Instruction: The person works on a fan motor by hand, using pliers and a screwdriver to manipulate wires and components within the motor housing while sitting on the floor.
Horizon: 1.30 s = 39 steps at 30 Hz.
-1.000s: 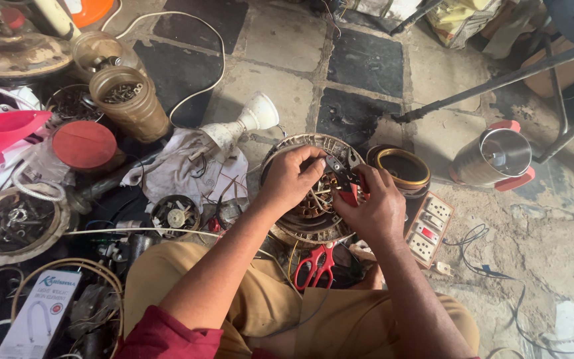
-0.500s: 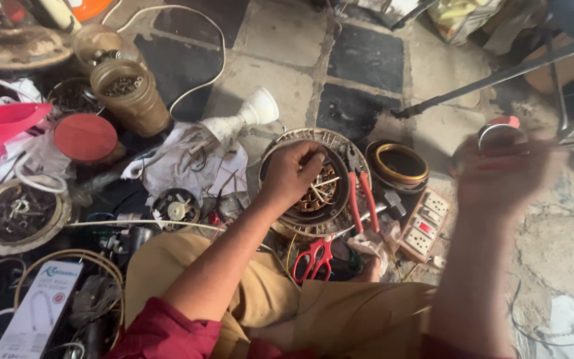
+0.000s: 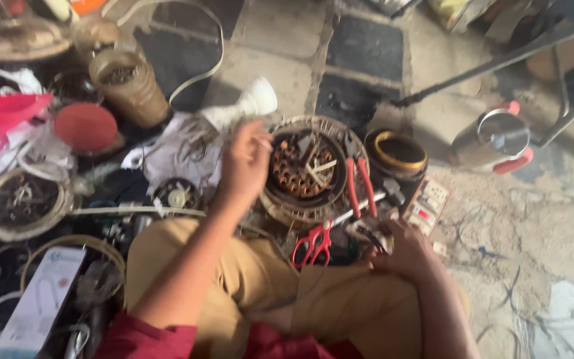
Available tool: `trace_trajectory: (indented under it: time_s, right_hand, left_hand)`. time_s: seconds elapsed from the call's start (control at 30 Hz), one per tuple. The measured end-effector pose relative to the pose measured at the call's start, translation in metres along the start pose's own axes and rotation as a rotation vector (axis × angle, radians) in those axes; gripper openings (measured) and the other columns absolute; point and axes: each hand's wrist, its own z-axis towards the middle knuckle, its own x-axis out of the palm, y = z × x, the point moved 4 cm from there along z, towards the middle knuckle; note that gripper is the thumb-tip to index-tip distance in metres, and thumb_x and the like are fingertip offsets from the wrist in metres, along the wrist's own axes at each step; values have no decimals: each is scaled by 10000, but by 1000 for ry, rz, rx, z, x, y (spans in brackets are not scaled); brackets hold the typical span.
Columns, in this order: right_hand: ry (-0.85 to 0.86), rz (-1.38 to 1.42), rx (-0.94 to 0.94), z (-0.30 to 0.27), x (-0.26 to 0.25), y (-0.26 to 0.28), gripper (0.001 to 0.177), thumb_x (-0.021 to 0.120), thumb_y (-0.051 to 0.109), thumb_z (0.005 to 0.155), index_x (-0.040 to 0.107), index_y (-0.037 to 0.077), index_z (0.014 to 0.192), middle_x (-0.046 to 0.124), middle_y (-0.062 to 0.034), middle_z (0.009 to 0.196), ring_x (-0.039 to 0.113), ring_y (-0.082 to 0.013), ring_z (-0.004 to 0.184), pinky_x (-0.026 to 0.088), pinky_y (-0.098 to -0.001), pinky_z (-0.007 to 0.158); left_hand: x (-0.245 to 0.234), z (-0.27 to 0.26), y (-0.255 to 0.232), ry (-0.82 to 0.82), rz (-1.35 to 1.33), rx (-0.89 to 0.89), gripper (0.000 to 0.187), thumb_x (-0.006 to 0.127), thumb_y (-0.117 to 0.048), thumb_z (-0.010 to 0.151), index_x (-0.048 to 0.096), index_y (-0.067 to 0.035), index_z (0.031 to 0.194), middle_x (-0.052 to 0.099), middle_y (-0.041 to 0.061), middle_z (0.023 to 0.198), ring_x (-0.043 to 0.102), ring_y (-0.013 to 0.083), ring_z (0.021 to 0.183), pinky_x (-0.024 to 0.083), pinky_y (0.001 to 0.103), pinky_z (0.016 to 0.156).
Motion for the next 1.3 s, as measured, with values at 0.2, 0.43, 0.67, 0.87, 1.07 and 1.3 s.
trace_trajectory:
  time_s: [0.2, 0.43, 0.67, 0.87, 1.07, 1.3]
  right_hand:
    - [-80, 271, 26, 3, 7, 64, 532, 882, 241, 648, 685, 94, 1120, 762, -83, 929, 748, -219, 793, 589, -378, 730]
    - [-280, 383, 52, -36, 53, 133, 391, 836, 210, 719, 664, 93, 1050, 718, -108, 847, 719, -286, 729, 562, -398, 673]
    - [-273, 389, 169, -48, 52, 127, 435, 826, 197, 716, 643, 81, 1093, 701, -108, 916, 702, -306, 762, 551, -431, 679]
    - [-403, 134, -146, -41, 30, 127, 585, 831, 160, 506, 650, 33, 1048, 641, -153, 905, 628, -367, 863, 448, -568, 867]
    - [-263, 178, -55, -16, -16, 46, 482, 730, 170, 742, 677, 142, 1221, 708, -95, 1129, 693, -314, 1068, 545, -450, 968]
    - [424, 10, 395, -6, 16, -28, 530, 782, 301, 709, 740, 214, 1230, 768, -90, 1164, 717, -286, 1104, 554, -430, 967]
  left_hand:
    - [-19, -81, 0, 117, 177, -336, 188, 630, -202, 1012, 680, -84, 1150, 752, 41, 994, 728, 134, 879, 589, 283, 777]
    - [68, -196, -1, 21, -340, -634, 214, 750, -183, 1001, 643, 0, 1029, 636, 42, 861, 575, 88, 756, 506, 251, 666]
    - [79, -214, -4, 81, -311, -678, 209, 737, -173, 926, 643, -34, 1050, 707, 14, 872, 635, 73, 728, 535, 231, 664]
    - [75, -214, -5, 114, -711, -889, 264, 742, -161, 972, 677, 49, 1119, 713, 46, 1000, 651, 103, 896, 539, 275, 803]
    - [14, -178, 58, 118, -110, -593, 457, 683, -149, 908, 568, -77, 1345, 702, 62, 1153, 685, 144, 933, 581, 287, 828]
    - [52, -186, 60, 508, 415, -428, 743, 754, -251, 865, 394, 46, 1443, 624, 339, 1171, 631, 477, 1058, 516, 516, 883]
